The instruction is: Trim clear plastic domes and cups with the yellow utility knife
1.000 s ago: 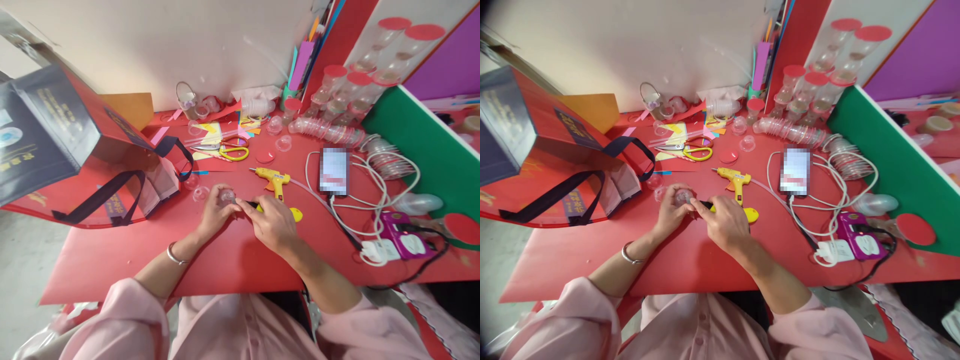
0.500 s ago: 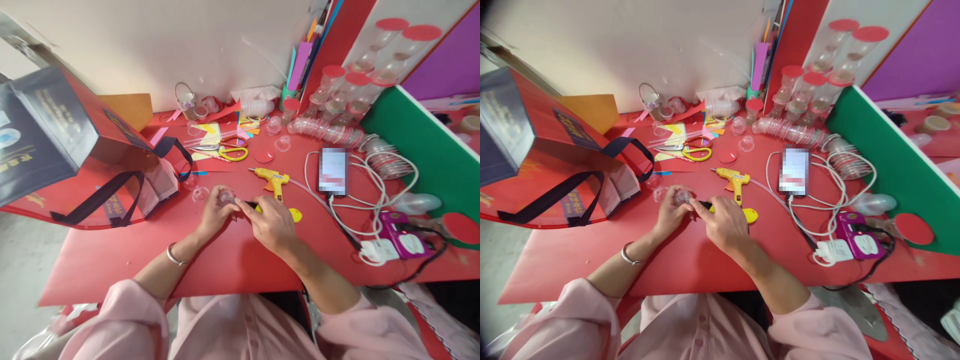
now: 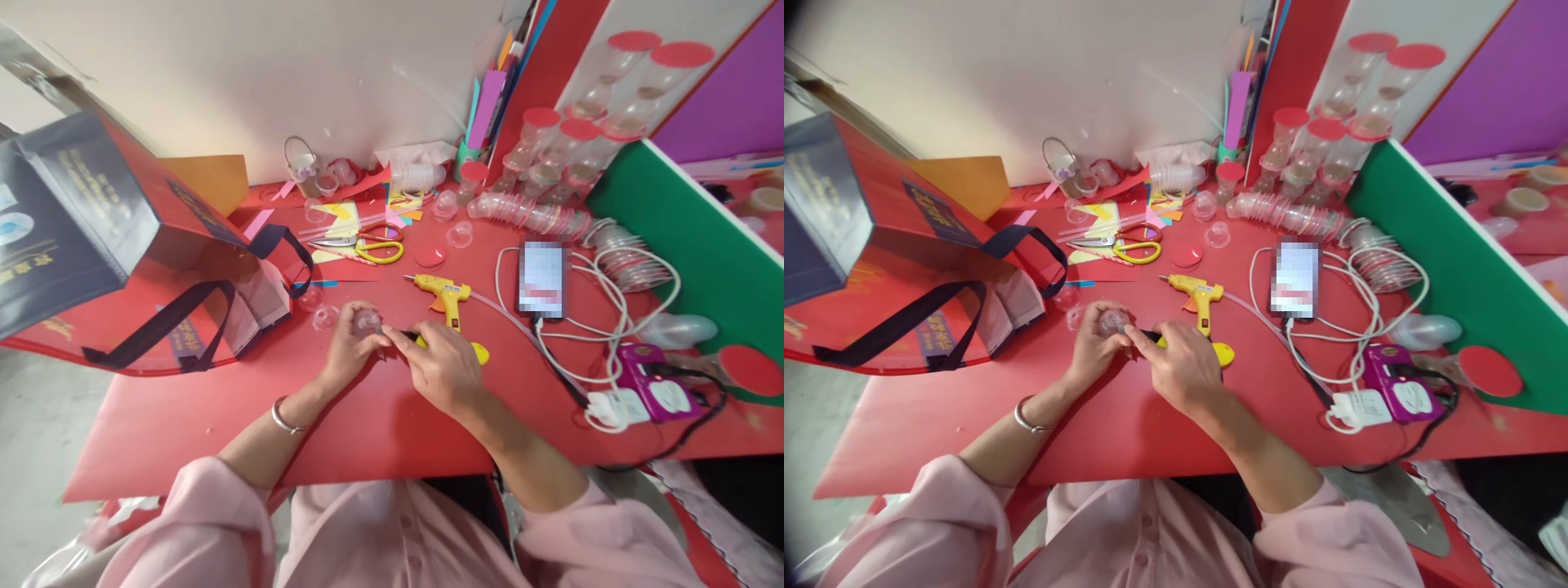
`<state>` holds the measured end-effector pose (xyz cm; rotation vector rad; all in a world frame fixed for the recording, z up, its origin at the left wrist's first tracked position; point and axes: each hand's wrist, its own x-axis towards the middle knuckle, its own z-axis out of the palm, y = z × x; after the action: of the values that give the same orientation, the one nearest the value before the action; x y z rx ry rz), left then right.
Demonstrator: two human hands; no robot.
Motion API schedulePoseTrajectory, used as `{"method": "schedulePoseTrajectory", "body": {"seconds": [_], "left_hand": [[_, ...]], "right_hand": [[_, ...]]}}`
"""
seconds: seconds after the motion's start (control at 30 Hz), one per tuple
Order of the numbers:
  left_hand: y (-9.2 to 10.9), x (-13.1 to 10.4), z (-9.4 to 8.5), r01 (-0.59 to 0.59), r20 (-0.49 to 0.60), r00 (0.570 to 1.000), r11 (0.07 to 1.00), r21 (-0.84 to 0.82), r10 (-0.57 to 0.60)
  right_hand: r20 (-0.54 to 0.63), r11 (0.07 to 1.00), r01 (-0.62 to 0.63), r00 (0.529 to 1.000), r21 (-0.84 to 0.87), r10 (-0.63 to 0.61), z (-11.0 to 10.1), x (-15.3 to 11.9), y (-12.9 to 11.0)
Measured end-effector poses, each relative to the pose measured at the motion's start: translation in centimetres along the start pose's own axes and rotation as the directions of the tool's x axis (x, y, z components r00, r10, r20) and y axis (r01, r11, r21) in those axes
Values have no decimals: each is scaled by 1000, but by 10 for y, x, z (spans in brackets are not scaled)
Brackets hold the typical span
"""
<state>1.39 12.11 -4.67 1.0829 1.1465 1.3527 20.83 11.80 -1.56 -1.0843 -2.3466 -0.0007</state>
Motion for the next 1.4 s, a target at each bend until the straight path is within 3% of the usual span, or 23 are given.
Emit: {"method": "schedulePoseTrajectory", "body": {"seconds": [0.2, 0.5, 0.83, 1.17, 1.4], "left_hand": [[7, 3, 2, 0, 1, 1000, 1000, -25, 0], [1, 1, -7, -18, 34, 999, 999, 44, 17], [5, 3, -4, -112, -17, 993, 983, 143, 116], [4, 1, -2, -32, 1, 1000, 999, 20, 32], [3, 0, -1, -34, 46, 998, 998, -54, 36]], "right_hand": [[-12, 999, -28, 1000, -34, 28, 3, -1, 1], [-6, 1000, -4, 1000, -11, 3, 5, -3, 1], [24, 999, -38, 999, 22, 37, 3, -2, -1], [38, 999, -34, 999, 14, 33, 1, -2, -2], [2, 1000, -20, 1000, 5, 20, 3, -2, -2]]}}
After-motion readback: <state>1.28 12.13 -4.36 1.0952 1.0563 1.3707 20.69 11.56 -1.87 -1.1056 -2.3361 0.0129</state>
